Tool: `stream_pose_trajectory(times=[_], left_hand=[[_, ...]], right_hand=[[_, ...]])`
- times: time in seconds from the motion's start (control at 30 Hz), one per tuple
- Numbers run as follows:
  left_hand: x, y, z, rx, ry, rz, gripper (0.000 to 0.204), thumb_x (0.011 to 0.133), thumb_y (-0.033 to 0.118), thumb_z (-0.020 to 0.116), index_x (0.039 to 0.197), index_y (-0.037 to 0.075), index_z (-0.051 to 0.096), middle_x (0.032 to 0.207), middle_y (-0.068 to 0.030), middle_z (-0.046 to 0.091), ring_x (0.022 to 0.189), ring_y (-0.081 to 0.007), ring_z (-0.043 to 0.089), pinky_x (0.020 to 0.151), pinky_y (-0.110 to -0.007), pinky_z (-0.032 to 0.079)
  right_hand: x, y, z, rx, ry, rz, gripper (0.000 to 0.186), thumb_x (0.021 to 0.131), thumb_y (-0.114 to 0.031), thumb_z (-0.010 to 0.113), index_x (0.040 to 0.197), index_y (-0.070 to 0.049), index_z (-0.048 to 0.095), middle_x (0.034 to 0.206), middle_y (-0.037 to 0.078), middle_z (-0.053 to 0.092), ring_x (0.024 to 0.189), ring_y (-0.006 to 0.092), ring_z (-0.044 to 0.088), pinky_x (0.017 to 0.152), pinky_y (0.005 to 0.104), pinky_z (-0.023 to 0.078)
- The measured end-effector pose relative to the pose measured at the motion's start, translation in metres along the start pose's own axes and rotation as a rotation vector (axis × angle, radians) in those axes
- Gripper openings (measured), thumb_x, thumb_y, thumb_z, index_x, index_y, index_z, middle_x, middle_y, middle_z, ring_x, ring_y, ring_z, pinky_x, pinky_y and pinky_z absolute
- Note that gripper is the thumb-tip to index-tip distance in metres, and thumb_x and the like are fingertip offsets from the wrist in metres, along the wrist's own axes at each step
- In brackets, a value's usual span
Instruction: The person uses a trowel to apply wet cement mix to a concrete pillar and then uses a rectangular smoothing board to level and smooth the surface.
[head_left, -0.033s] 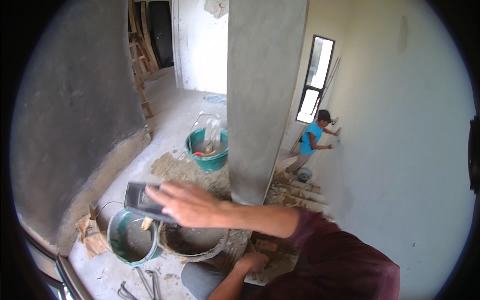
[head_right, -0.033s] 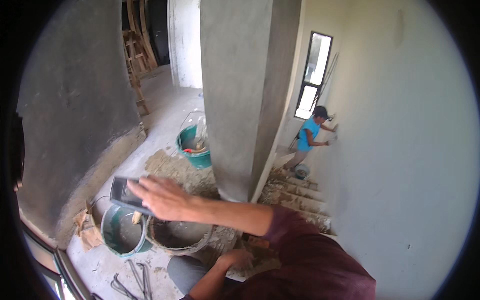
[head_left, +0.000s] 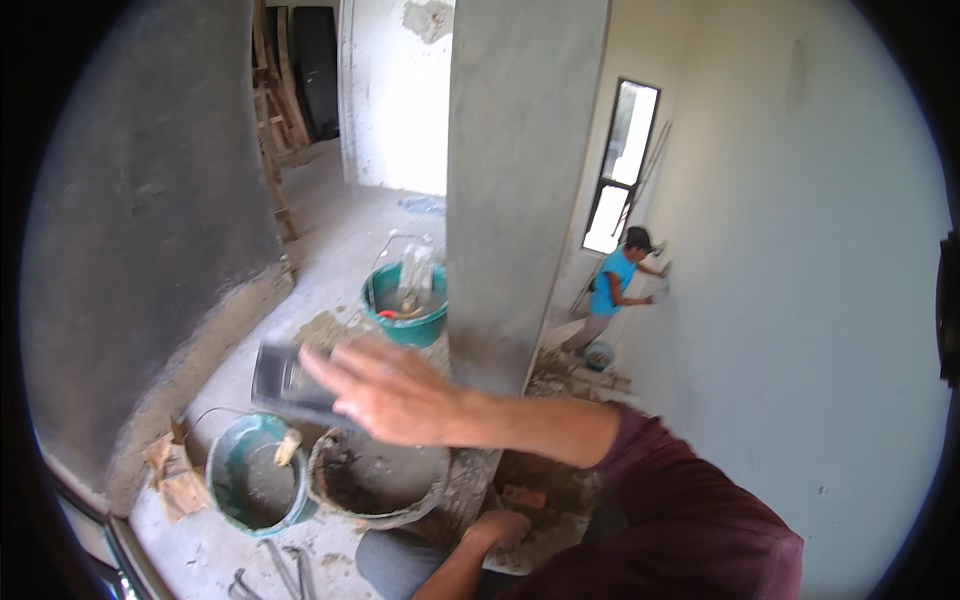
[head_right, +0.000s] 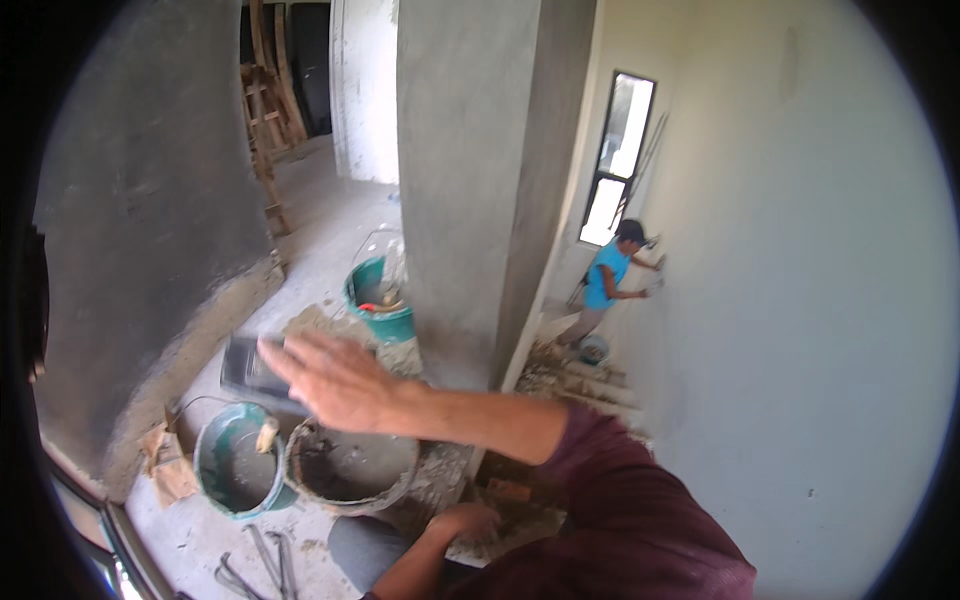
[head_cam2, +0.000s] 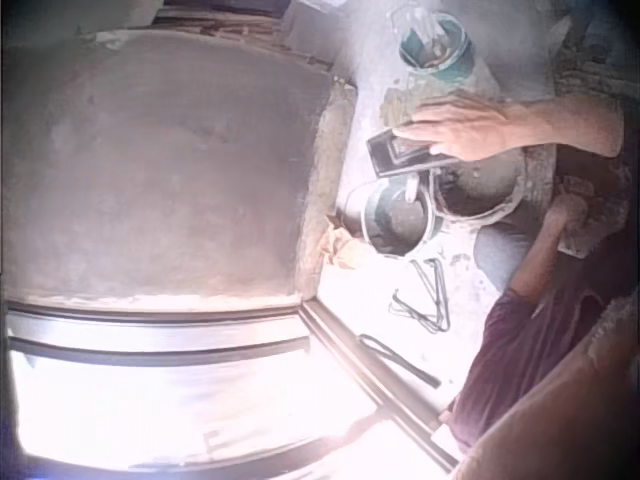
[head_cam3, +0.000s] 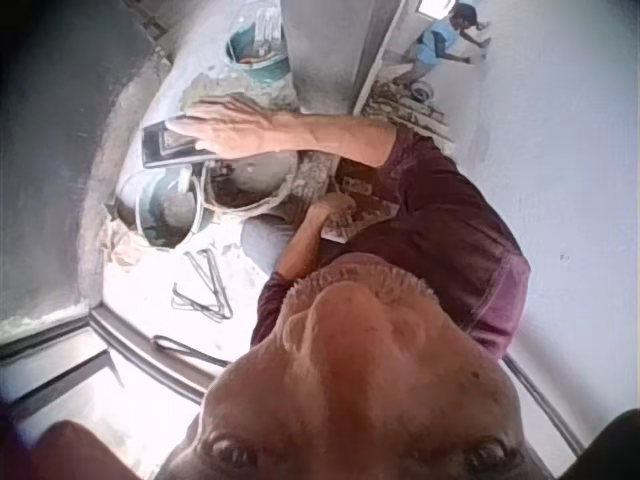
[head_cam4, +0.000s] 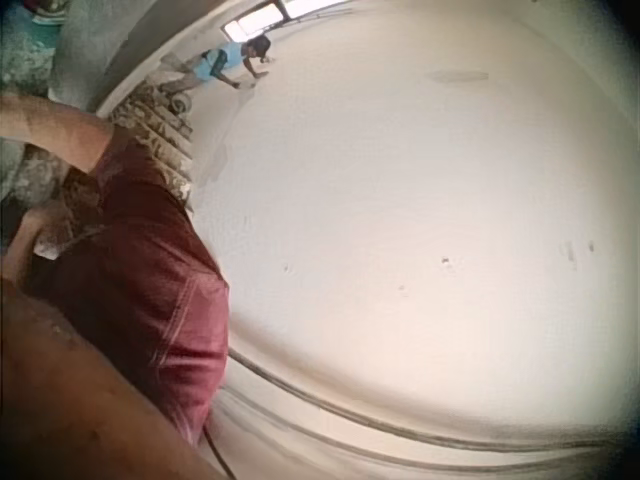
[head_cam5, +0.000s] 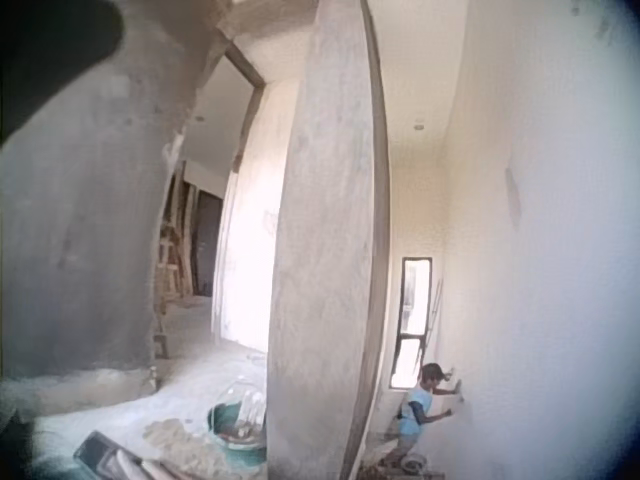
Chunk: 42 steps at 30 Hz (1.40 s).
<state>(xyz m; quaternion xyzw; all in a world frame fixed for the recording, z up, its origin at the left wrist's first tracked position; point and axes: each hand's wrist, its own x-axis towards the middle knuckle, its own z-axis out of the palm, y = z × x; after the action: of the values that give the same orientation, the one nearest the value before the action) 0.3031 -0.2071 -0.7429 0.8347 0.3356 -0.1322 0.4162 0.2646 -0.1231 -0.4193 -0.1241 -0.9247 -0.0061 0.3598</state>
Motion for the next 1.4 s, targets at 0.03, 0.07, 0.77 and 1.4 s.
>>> stream_pose_trajectory(times=[0.03, 0.07, 0.77, 1.4], left_hand=[[-0.003, 0.008, -0.006, -0.005, -0.006, 0.001, 0.023, 0.085, 0.018, 0.058, 0.103, 0.007, 0.068, 0.099, -0.0154, 0.07, 0.101, -0.0321, 0.066, 0.073, -0.048, 0.052], [-0.008, 0.015, -0.012, -0.012, -0.016, -0.008, 0.025, 0.085, 0.018, 0.057, 0.106, 0.008, 0.067, 0.102, -0.0156, 0.069, 0.101, -0.0328, 0.066, 0.074, -0.047, 0.052], [-0.022, 0.043, -0.019, 0.122, 0.206, 0.145, 0.03, 0.083, 0.017, 0.052, 0.106, 0.012, 0.071, 0.111, -0.0145, 0.069, 0.104, -0.0345, 0.066, 0.087, -0.047, 0.051], [-0.026, 0.047, -0.011, 0.17, 0.196, 0.051, 0.03, 0.082, 0.013, 0.053, 0.106, 0.008, 0.07, 0.106, -0.0176, 0.069, 0.101, -0.0357, 0.066, 0.086, -0.047, 0.052]], right_hand=[[0.004, 0.005, -0.044, -0.144, 0.076, -0.053, 0.062, 0.077, -0.012, 0.074, 0.131, 0.006, 0.05, 0.098, 0.015, 0.057, 0.086, 0.028, 0.056, 0.07, 0.0345, 0.051], [0.011, 0.011, -0.085, -0.346, 0.075, -0.13, 0.054, 0.078, -0.01, 0.07, 0.126, 0.007, 0.051, 0.094, 0.014, 0.056, 0.085, 0.0253, 0.057, 0.069, 0.0338, 0.052], [-0.064, 0.058, -0.202, -1.015, -0.395, -0.038, 0.023, 0.074, 0.001, 0.057, 0.098, 0.001, 0.053, 0.087, 0.015, 0.051, 0.078, 0.0294, 0.06, 0.053, 0.0394, 0.053], [-0.135, 0.062, -0.101, -0.743, -0.591, 0.033, 0.027, 0.064, 0.001, 0.061, 0.09, 0.007, 0.057, 0.081, 0.013, 0.051, 0.076, 0.0248, 0.059, 0.05, 0.0382, 0.052]])
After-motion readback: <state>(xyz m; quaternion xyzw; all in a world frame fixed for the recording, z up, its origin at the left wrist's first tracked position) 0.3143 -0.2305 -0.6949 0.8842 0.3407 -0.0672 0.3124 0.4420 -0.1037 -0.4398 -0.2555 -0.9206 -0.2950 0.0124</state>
